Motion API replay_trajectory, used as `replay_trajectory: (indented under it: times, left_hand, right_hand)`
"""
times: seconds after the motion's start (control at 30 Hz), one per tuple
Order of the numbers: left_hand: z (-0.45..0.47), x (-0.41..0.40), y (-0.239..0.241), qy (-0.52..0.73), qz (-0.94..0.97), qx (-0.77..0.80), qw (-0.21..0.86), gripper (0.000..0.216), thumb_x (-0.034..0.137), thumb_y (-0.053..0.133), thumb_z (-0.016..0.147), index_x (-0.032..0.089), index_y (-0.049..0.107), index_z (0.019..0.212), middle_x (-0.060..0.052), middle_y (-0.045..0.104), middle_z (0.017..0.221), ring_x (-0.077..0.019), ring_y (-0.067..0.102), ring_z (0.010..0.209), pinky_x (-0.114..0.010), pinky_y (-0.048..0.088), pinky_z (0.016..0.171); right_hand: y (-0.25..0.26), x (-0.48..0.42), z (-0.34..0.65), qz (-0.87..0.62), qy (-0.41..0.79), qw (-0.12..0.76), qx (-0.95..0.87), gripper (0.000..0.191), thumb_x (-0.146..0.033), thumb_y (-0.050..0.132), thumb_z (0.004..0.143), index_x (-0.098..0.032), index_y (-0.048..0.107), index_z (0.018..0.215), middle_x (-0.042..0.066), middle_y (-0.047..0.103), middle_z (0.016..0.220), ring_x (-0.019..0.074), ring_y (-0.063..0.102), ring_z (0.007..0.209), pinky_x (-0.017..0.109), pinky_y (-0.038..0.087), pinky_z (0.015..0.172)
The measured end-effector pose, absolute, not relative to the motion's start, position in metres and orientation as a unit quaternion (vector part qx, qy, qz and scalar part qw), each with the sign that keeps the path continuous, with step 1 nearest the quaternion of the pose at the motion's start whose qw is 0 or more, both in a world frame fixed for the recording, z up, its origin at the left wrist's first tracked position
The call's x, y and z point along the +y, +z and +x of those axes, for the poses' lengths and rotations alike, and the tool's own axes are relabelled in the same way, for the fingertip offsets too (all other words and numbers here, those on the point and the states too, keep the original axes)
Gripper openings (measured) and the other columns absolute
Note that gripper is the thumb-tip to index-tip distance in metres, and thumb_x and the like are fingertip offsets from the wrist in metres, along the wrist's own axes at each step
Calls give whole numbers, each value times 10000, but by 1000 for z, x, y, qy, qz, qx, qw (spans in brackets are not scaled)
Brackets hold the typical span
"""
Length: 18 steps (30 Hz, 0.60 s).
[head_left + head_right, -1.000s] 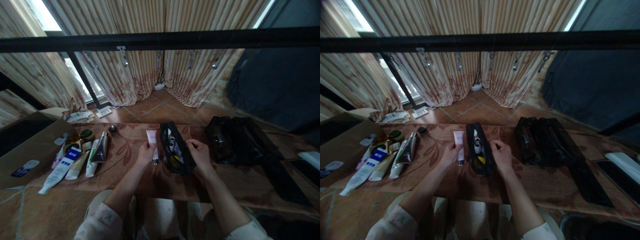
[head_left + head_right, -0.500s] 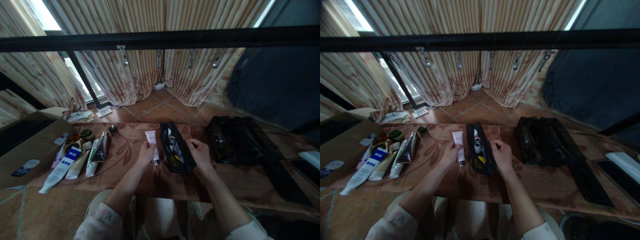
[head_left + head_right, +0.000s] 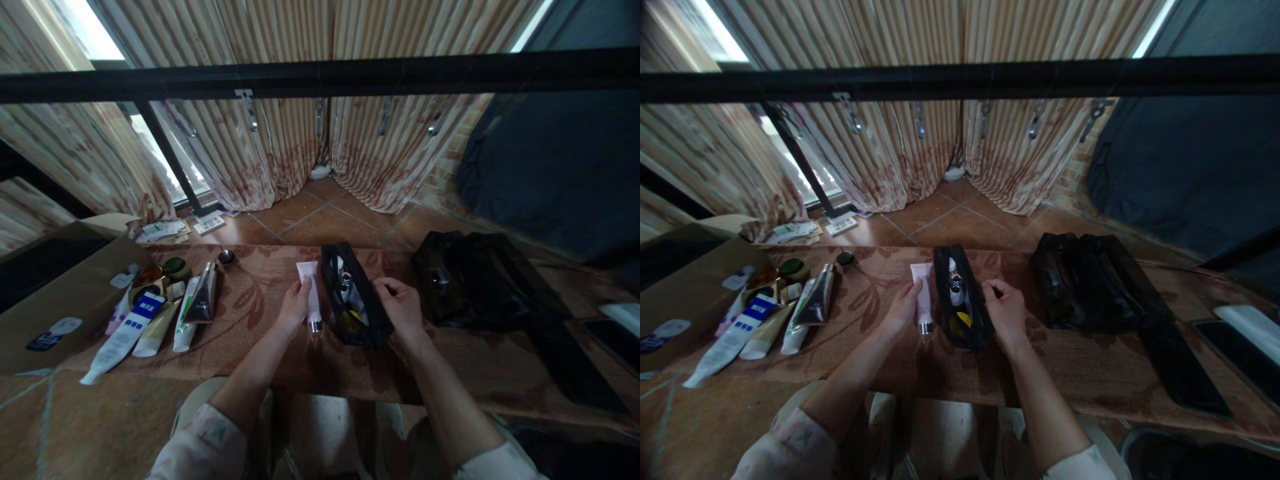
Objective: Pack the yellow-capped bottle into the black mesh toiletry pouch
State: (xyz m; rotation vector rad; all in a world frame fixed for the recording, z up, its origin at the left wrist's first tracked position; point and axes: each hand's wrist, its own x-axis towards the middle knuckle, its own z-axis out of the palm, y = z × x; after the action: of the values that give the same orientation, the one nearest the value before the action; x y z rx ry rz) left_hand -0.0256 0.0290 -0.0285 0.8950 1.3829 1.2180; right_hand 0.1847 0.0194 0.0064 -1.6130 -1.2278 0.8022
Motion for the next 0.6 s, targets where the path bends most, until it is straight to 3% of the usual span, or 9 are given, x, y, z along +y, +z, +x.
replay_trajectory:
  times: [0.3, 0.6]
  left_hand:
    - [-26, 26, -21, 504, 381, 589, 503, 416, 566, 563, 764, 153, 611, 736, -22, 597, 651, -157, 523, 610, -265, 392, 603]
    - [-24, 25, -19, 493, 380, 600, 503, 278, 420, 603, 769, 149, 599, 708, 5, 559, 607, -127, 490, 565, -234, 364, 542]
  right_hand:
    - [8, 19, 184, -655, 326, 464, -499, 331, -450, 572, 737, -160, 718, 796, 21, 672, 640, 154, 573, 566, 250, 418, 560]
    - [9, 19, 184, -650, 322, 470, -503, 351, -462, 569, 735, -148, 717, 787, 33, 669, 636, 157, 567, 564, 249, 413, 546]
